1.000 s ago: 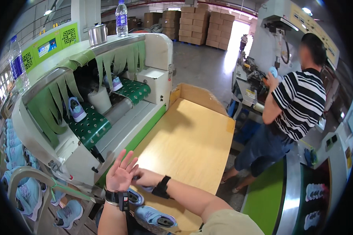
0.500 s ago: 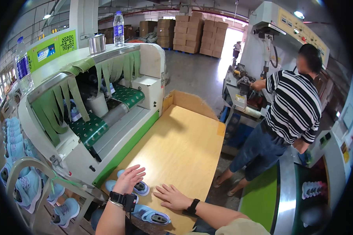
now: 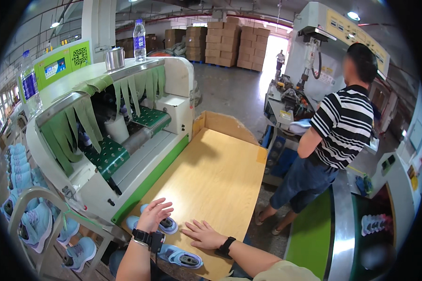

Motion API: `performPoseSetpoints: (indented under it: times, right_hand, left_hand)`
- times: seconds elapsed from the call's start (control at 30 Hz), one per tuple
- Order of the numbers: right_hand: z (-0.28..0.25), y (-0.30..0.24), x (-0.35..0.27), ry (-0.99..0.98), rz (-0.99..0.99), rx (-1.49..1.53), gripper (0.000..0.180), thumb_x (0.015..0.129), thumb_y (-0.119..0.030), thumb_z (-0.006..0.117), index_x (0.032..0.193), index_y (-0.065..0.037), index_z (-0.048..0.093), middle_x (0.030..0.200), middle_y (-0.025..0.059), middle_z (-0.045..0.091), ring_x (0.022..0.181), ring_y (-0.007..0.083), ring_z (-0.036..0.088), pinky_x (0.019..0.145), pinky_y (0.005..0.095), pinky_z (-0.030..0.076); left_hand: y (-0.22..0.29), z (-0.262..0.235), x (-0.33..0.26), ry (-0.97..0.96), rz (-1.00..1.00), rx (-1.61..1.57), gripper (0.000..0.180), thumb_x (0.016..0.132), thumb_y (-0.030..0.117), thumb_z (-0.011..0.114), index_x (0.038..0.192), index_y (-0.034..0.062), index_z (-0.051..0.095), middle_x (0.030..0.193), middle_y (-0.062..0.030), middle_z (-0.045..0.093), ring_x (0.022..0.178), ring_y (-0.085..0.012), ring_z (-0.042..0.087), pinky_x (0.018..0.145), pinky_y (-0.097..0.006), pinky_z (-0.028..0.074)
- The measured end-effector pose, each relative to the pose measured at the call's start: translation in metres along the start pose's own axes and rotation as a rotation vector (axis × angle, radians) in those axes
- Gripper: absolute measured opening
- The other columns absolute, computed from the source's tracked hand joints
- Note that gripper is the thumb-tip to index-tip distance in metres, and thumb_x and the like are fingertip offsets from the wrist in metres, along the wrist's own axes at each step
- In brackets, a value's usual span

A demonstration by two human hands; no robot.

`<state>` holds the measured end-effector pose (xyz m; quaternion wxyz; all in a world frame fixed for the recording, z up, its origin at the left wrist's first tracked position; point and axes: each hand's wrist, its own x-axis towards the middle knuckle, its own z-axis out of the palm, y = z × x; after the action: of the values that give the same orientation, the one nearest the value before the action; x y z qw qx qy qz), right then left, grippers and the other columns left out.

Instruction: The person picks up light blue sneakers from a wooden table, briefly inspects them, and places them onto a green conveyor belt. The person repeats this process for multiple pairs of shoes throughout the clip. A coworker is visible in the background working at a separate station.

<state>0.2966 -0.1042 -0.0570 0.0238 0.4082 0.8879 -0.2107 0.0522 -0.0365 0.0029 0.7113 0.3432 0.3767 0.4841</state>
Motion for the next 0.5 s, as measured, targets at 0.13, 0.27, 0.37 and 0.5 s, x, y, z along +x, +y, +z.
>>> performPoseSetpoints:
  times: [0.13, 0.27, 0.37, 0.5]
  right_hand:
    - [0.0020, 0.0006, -0.0006, 0.024, -0.011, 0.030, 0.066, 0.097, -0.042, 0.047, 0.155, -0.025, 0.021, 0.162, 0.0099, 0.013, 0.149, 0.0388, 0.009, 0.118, 0.0573, 0.009]
    - [0.0018, 0.0011, -0.0017, 0.028, -0.008, 0.032, 0.066, 0.097, -0.042, 0.048, 0.155, -0.025, 0.021, 0.162, 0.0098, 0.013, 0.149, 0.0389, 0.009, 0.118, 0.0575, 0.009]
    - [0.0001, 0.0010, -0.0019, 0.034, -0.016, 0.025, 0.066, 0.097, -0.042, 0.048, 0.155, -0.025, 0.022, 0.162, 0.0095, 0.014, 0.148, 0.0391, 0.010, 0.118, 0.0575, 0.009]
    - [0.0025, 0.0022, -0.0002, 0.039, -0.024, 0.028, 0.066, 0.097, -0.042, 0.048, 0.155, -0.026, 0.022, 0.162, 0.0091, 0.014, 0.148, 0.0393, 0.010, 0.117, 0.0577, 0.010]
  left_hand:
    - [0.0020, 0.0003, 0.0004, 0.000, -0.008, 0.013, 0.044, 0.098, 0.018, 0.057, 0.135, -0.0019, 0.043, 0.122, -0.0200, 0.063, 0.107, -0.0285, 0.065, 0.089, -0.036, 0.053]
    - [-0.0013, -0.0010, 0.0021, -0.018, -0.016, -0.013, 0.043, 0.098, 0.017, 0.057, 0.135, -0.0018, 0.043, 0.122, -0.0202, 0.062, 0.107, -0.0286, 0.065, 0.088, -0.035, 0.053]
    - [0.0004, -0.0011, 0.0008, -0.018, -0.012, -0.023, 0.043, 0.098, 0.016, 0.056, 0.135, -0.0019, 0.043, 0.122, -0.0204, 0.063, 0.107, -0.0289, 0.065, 0.088, -0.036, 0.054]
    - [0.0015, -0.0013, -0.0005, -0.004, -0.007, -0.024, 0.042, 0.098, 0.016, 0.057, 0.134, -0.0022, 0.044, 0.121, -0.0206, 0.063, 0.106, -0.0291, 0.065, 0.088, -0.036, 0.054]
